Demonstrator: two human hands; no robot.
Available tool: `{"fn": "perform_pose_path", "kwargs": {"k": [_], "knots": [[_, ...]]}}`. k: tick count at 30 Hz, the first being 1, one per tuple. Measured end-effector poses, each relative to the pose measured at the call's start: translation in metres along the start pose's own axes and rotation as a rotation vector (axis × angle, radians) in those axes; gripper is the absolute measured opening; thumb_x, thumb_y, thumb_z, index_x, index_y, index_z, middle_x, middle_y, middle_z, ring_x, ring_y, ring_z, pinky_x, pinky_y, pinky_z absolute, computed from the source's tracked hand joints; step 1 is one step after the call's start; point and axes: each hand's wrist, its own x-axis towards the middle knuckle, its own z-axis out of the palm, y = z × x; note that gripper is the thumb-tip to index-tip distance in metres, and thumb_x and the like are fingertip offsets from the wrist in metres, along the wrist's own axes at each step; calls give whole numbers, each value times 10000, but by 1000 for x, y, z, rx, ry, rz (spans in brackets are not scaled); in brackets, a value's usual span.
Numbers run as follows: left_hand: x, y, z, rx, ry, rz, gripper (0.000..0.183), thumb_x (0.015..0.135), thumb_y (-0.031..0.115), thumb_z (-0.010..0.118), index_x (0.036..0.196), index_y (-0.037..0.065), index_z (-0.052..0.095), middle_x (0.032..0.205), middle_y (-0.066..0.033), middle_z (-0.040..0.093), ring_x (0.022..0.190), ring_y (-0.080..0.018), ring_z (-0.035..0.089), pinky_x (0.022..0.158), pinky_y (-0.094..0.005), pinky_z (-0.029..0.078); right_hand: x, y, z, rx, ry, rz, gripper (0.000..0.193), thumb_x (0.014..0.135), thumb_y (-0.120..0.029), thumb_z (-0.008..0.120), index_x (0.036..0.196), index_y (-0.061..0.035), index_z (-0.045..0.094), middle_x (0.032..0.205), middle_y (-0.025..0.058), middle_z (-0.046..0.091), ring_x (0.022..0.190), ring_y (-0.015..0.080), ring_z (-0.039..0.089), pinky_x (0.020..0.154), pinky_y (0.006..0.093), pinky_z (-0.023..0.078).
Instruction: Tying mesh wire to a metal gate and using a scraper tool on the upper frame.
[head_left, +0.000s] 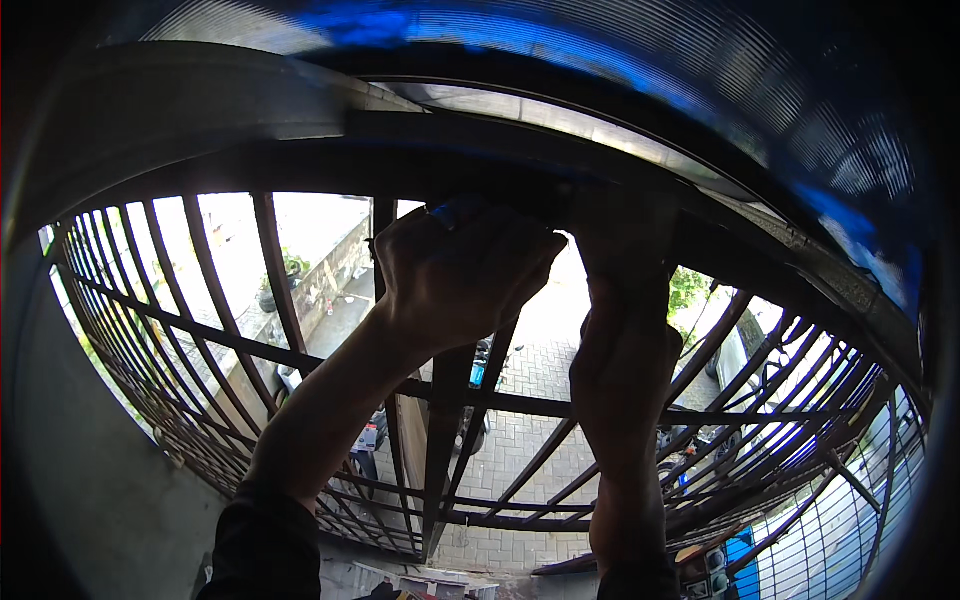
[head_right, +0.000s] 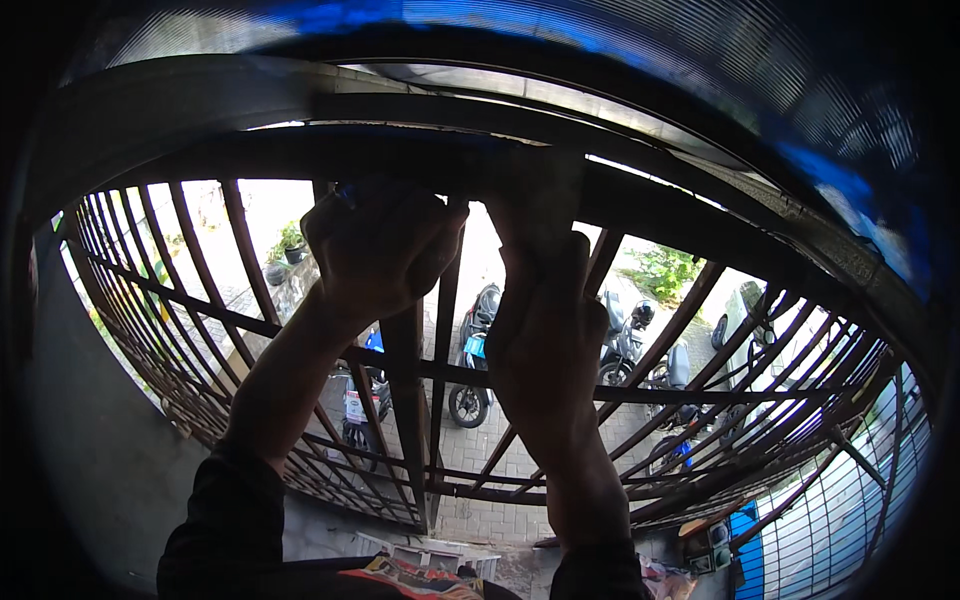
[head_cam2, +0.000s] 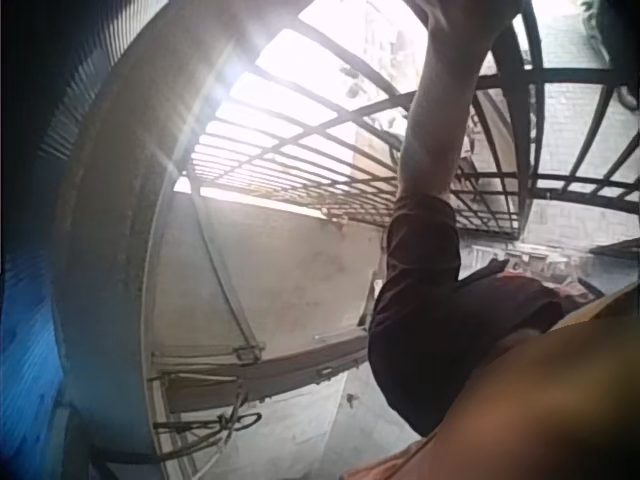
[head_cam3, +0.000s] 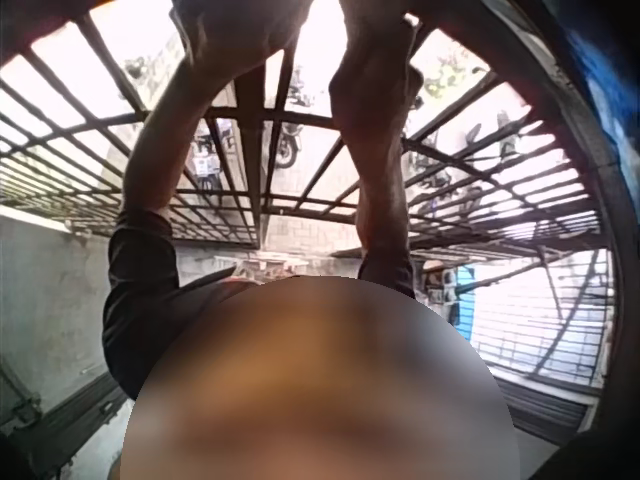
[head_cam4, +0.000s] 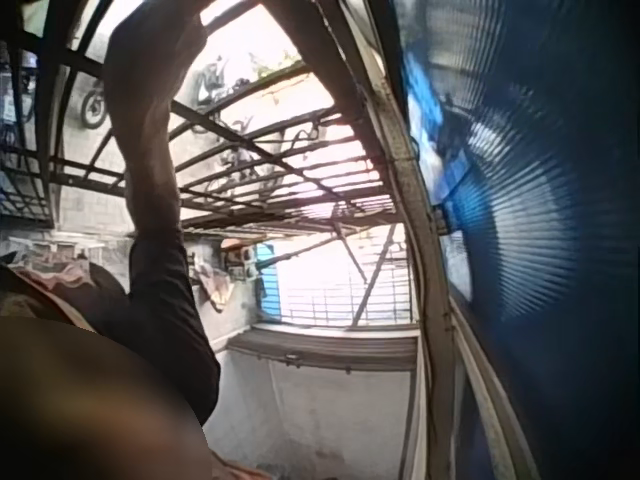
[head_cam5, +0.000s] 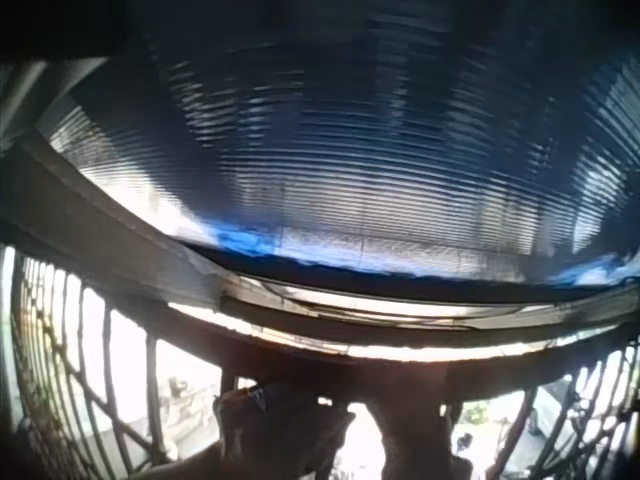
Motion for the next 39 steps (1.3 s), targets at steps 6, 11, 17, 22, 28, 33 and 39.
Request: {"fn": "perform_pose_path", "kwargs": {"k": [6, 11, 17, 22, 28, 33, 39], "knots": [[6, 0, 2, -91, 30, -4, 86, 694, 146, 689, 718, 125, 609, 609, 11, 586, 491, -105, 550, 444, -218, 453, 32, 8, -55, -612, -69, -336, 369, 892, -166, 515, 1237, -54, 447, 866, 160, 622, 766, 216, 640, 600, 311, 530], [6, -8, -2, -57, 65, 7, 87, 687, 136, 691, 747, 146, 628, 608, 30, 580, 487, -89, 539, 429, -221, 435, 18, 5, -30, 49, -265, 126, 294, 838, -10, 502, 1130, -39, 479, 844, 172, 576, 524, 231, 582, 424, 300, 443], [-2, -1, 8, -37, 26, -15, 103, 683, 156, 690, 772, 156, 638, 595, 37, 559, 491, -90, 535, 424, -213, 426, -14, 19, 30, 292, 4, 112, 397, 751, 86, 470, 1128, -30, 507, 963, 157, 483, 539, 170, 527, 435, 306, 427], [-5, -1, 4, 66, 85, 20, 114, 715, 244, 675, 805, 177, 650, 638, 34, 552, 509, -87, 522, 445, -210, 421, -9, 17, 41, 125, 150, -81, 369, 752, 80, 470, 1104, -20, 519, 980, 158, 490, 535, 186, 536, 444, 294, 418], [-18, 1, 9, 219, 115, -8, 152, 710, 239, 686, 855, 209, 653, 664, 43, 571, 568, -78, 556, 493, -226, 445, 10, 9, -18, -87, -194, 11, 305, 852, -11, 480, 1153, -29, 521, 911, 158, 589, 615, 207, 570, 557, 294, 465], [3, -3, 8, -62, 104, -32, 97, 731, 229, 682, 717, 172, 605, 590, 30, 537, 467, -90, 493, 428, -226, 377, 46, 4, -62, -589, -197, -310, 359, 895, -154, 510, 1240, -70, 458, 904, 150, 602, 778, 272, 604, 678, 366, 504], [-10, -11, 13, -42, 89, 0, 200, 698, 210, 689, 895, 201, 658, 608, 43, 567, 437, -62, 484, 389, -194, 396, -10, 34, -4, -193, -161, -160, 354, 848, -60, 526, 1196, -43, 468, 974, 192, 535, 730, 267, 572, 599, 340, 480]]}}
